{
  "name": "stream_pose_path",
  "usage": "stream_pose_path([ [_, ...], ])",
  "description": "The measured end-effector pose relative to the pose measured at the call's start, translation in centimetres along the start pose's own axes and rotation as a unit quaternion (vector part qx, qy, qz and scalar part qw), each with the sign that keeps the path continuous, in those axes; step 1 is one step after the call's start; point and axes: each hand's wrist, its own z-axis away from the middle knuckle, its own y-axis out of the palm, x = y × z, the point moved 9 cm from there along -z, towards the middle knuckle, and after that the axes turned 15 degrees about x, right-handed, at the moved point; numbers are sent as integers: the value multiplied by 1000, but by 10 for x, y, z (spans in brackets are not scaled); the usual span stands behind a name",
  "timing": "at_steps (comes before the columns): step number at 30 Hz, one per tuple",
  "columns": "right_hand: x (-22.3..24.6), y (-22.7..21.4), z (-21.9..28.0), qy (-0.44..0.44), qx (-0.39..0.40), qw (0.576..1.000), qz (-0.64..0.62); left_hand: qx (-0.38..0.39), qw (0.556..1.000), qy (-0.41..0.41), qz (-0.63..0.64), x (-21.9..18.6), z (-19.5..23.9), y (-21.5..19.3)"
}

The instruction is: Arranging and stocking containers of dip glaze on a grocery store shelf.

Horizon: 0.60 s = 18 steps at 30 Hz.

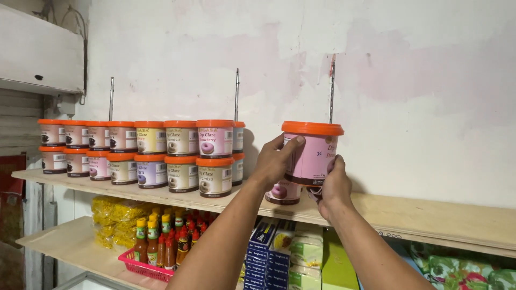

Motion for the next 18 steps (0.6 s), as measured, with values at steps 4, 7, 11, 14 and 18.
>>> stream_pose_path([
  [4,-8,-12,-53,-41,-9,998,37,-27,999,9,-43,5,-19,-25],
  [7,5,-7,-65,-79,-17,993,86,-67,994,13,-88,7,-25,-41],
  [11,10,2,-75,-71,-12,984,162,-83,995,1,-62,8,-34,-44],
  [14,3,6,-85,-74,-14,982,175,-90,996,5,-29,15,-42,-44],
  [18,0,19,-75,-35,-19,987,156,-74,996,46,4,46,-74,-44],
])
